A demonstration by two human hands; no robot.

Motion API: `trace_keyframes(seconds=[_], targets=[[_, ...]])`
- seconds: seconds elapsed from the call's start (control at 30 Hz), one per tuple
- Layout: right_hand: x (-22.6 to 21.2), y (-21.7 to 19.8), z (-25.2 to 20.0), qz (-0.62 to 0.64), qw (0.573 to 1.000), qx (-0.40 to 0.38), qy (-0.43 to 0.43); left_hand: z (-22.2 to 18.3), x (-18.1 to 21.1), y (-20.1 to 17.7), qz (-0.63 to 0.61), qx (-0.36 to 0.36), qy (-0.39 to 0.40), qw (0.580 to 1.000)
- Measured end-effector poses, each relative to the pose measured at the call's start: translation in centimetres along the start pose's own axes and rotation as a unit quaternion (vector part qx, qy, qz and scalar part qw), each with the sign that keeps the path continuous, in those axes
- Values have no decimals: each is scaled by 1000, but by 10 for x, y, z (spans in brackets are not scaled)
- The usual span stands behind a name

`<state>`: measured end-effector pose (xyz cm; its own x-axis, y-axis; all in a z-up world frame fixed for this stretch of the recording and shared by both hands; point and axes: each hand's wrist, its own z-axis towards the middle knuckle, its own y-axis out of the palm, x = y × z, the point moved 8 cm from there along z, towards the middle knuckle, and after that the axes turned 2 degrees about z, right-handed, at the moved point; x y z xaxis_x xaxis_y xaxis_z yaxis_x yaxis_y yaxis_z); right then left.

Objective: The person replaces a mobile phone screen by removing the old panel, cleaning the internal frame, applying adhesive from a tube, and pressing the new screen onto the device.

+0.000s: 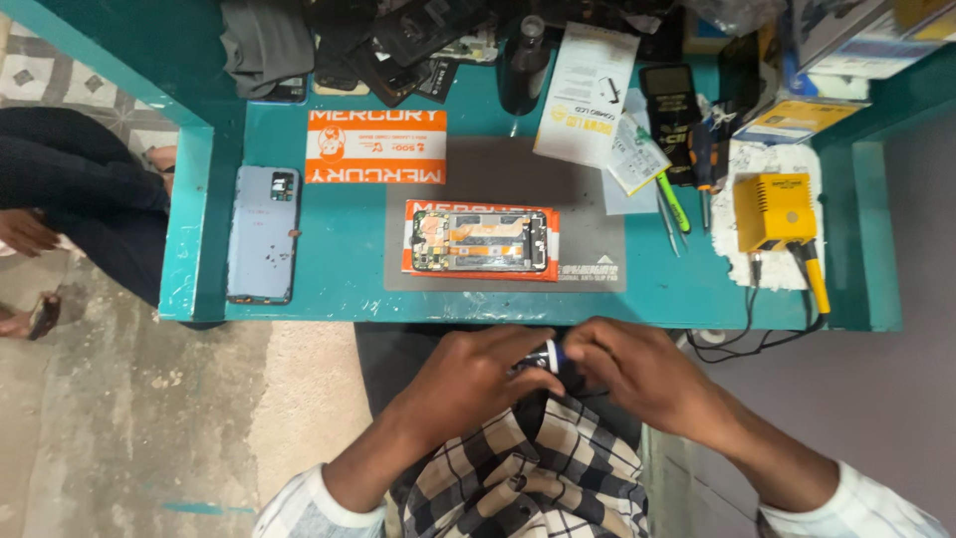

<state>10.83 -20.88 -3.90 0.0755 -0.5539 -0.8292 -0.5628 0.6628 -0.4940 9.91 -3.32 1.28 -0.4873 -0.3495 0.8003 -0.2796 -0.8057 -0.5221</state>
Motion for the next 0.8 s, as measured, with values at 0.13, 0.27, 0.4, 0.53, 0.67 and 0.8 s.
trace_keyframes(seconds=[0.13,0.27,0.4,0.53,0.67,0.8], targets=[[-39,4,-17,-195,949,107,-223,-10,-6,11,-48,-12,13,999],[-9,15,-8,-136,983,114,-54,-16,-6,23,38,-8,45,998],[29,15,-13,77,984,124,106,-12,-20,33,13,26,-1,1000],[15,9,-14,185,971,146,-43,3,-17,42,5,100,3,995],[54,8,-14,175,948,229,132,16,-28,51,-35,131,-68,988],[64,-53,-4,285,886,363,36,12,-46,19,46,203,-104,973]])
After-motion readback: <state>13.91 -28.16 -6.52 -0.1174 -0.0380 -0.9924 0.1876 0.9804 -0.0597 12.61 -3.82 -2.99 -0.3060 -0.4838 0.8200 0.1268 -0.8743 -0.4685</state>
